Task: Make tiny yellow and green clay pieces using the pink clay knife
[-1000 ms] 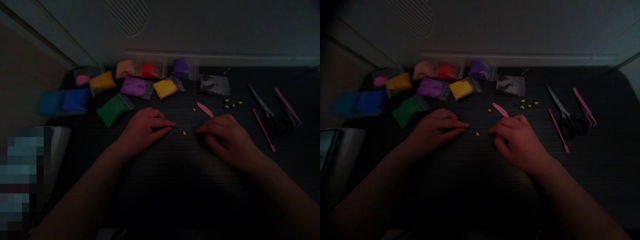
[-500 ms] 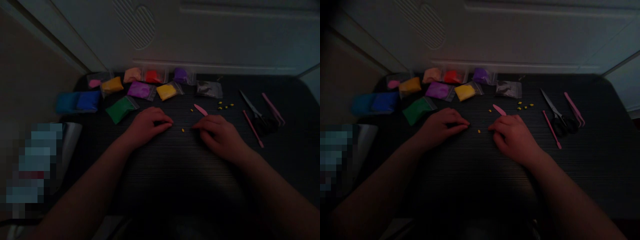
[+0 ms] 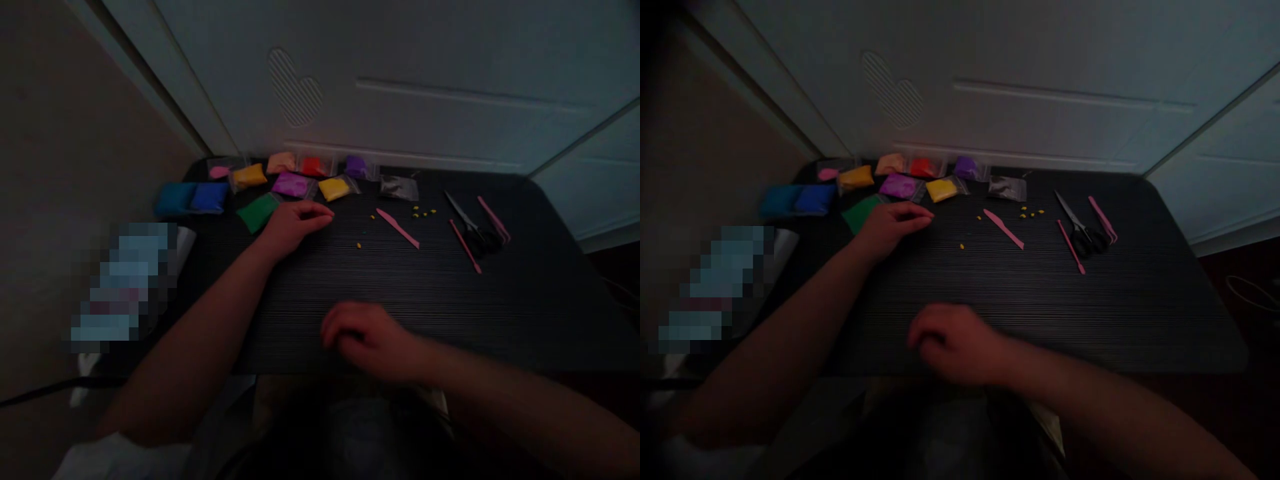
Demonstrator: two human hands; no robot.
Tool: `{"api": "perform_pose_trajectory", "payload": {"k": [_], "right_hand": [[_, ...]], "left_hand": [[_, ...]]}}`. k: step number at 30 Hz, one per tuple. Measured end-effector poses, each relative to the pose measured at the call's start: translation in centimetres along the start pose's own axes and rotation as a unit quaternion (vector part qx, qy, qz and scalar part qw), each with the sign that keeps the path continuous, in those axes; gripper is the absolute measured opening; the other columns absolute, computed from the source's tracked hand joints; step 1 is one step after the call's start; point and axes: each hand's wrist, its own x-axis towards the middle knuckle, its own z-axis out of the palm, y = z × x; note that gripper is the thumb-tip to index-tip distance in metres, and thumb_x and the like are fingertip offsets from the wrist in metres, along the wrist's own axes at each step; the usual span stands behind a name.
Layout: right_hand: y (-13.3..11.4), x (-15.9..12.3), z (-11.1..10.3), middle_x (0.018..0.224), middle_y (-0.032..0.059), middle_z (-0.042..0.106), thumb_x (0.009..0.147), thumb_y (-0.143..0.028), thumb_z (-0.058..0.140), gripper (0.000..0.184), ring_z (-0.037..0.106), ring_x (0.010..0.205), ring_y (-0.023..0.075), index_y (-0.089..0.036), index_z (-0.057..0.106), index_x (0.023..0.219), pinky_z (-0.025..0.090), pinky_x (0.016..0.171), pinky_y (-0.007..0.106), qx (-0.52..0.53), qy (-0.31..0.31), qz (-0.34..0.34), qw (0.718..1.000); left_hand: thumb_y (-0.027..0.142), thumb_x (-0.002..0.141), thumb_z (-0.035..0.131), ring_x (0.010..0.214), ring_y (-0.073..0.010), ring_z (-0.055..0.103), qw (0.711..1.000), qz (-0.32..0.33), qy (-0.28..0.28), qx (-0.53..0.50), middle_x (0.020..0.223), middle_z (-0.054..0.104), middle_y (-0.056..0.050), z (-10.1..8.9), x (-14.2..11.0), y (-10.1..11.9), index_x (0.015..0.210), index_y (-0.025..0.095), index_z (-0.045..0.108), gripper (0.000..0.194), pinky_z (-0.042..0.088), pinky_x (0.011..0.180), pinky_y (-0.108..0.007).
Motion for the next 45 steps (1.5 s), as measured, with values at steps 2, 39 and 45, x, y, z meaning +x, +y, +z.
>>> {"api": "perform_pose_trajectory", "payload": {"k": [2,39,45], "right_hand": [[-2.0,-1.3,2.8,0.087,0.0032,0.060,0.071,-0.005,0.043,0.020,0.055,0.083,0.0079,-0.013,0.056,0.083,0.042,0.077,0.017,0.040,-0.110,-0.055,0.992],[4.5,-1.9,-10.6,0.082,0.0010,0.058,0.079,-0.020,0.046,0.014,0.054,0.077,0.0148,-0.021,0.058,0.086,0.042,0.068,0.028,-0.181,0.265,0.115,0.940],[5.9,-1.5,-11.2,0.084,0.0017,0.058,0.077,-0.014,0.045,0.017,0.054,0.079,0.0151,-0.021,0.057,0.087,0.042,0.072,0.030,-0.204,0.253,0.077,0.943]], "left_hand": [[0.038,0.068,0.059,0.076,-0.0147,0.057,1.000,-0.001,0.002,-0.010,0.083,0.066,-0.003,0.0,0.0,-0.1,0.087,0.015,0.065,0.030,0.041,0.072,-0.027],[0.028,0.077,0.052,0.086,-0.0150,0.050,0.972,0.176,-0.032,0.153,0.086,0.059,-0.002,4.4,-1.8,2.6,0.085,0.021,0.065,0.017,0.040,0.077,-0.030],[0.025,0.078,0.050,0.094,-0.0179,0.045,0.947,0.223,-0.075,0.220,0.093,0.059,-0.001,6.8,-1.3,2.7,0.086,0.024,0.065,0.017,0.037,0.084,-0.036]]}}
